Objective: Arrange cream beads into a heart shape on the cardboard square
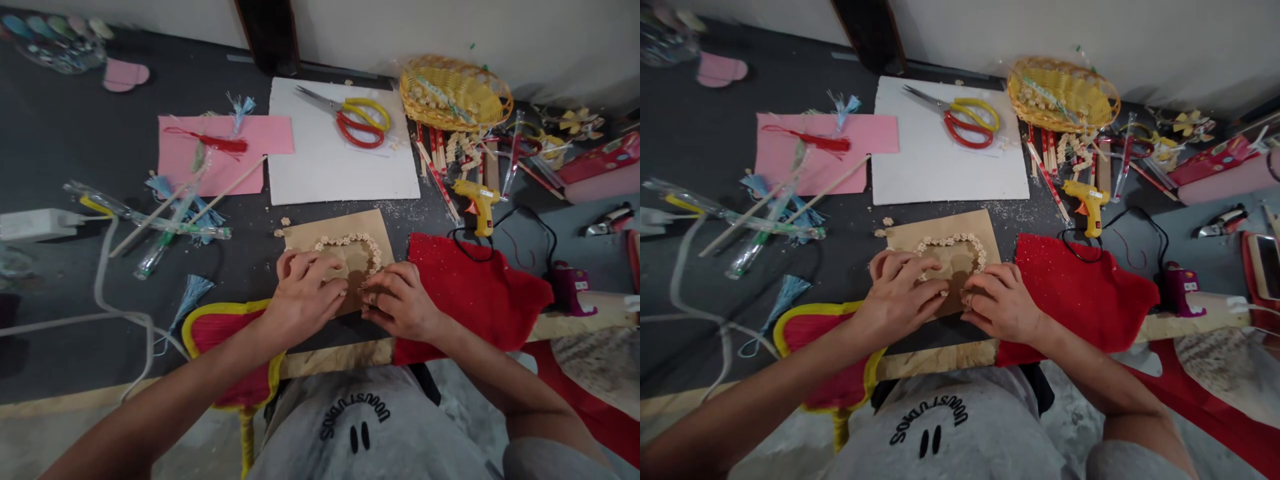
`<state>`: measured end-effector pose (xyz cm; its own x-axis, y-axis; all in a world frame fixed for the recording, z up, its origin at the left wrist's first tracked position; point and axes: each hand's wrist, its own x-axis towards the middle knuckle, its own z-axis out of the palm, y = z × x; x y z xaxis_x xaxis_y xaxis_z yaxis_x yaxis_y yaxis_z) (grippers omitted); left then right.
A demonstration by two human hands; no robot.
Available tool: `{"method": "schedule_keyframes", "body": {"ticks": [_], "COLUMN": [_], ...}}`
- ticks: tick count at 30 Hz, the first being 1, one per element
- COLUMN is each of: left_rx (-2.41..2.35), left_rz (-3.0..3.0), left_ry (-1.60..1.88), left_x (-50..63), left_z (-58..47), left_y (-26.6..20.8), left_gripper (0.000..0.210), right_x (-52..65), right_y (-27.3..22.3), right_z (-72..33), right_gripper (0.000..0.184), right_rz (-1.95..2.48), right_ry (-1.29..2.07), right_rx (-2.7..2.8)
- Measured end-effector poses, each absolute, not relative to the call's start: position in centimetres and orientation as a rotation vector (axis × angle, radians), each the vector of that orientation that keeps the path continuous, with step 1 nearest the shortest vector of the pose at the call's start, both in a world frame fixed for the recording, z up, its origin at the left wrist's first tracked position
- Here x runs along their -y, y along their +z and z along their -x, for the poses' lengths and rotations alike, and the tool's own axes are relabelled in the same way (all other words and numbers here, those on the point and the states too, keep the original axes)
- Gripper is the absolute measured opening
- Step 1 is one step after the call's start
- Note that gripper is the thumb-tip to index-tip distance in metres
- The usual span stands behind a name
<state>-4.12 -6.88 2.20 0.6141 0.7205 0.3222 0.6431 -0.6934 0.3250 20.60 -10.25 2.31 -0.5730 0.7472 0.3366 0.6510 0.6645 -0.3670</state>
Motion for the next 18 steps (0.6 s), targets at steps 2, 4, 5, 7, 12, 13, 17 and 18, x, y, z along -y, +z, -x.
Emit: {"method": "schedule_keyframes", "body": {"ticks": [2, 4, 5, 7, 12, 13, 17, 18], "left_rx": [-1.138, -1.137, -1.137, -1.136, -1.139, -1.138, -1.131, -1.131], "left_rz": [-2.655, -2.661, -2.664, -2.667, -2.68, -2.685, -2.68, -2.675], "left_ry": [0.64, 0.623, 0.618, 0.611, 0.594, 0.587, 0.554, 0.549], "left_x": [6.89, 6.9, 6.91, 6.91, 6.91, 6.91, 6.93, 6.94], "left_z": [4.24, 4.34, 4.37, 4.41, 4.48, 4.51, 4.73, 4.79], "left_y": [2.22, 2.19, 2.15, 2.03, 1.92, 1.96, 2.2, 2.26], "left_gripper": [0.01, 0.009, 0.008, 0.008, 0.009, 0.009, 0.011, 0.012], "right_x": [10.47, 10.64, 10.71, 10.83, 10.9, 10.85, 10.28, 10.04], "right_y": [2.25, 2.14, 2.08, 1.99, 1.94, 1.96, 2.13, 2.19], "right_z": [-20.75, -20.88, -20.93, -21.02, -21.25, -21.3, -21.34, -21.29], "right_gripper": [0.018, 0.019, 0.019, 0.019, 0.02, 0.019, 0.012, 0.012], "right_rz": [1.072, 1.072, 1.078, 1.091, 1.095, 1.1, 1.148, 1.159], "right_ry": [0.297, 0.314, 0.321, 0.328, 0.313, 0.315, 0.265, 0.247], "right_rx": [2.415, 2.412, 2.412, 2.419, 2.417, 2.411, 2.378, 2.382]}}
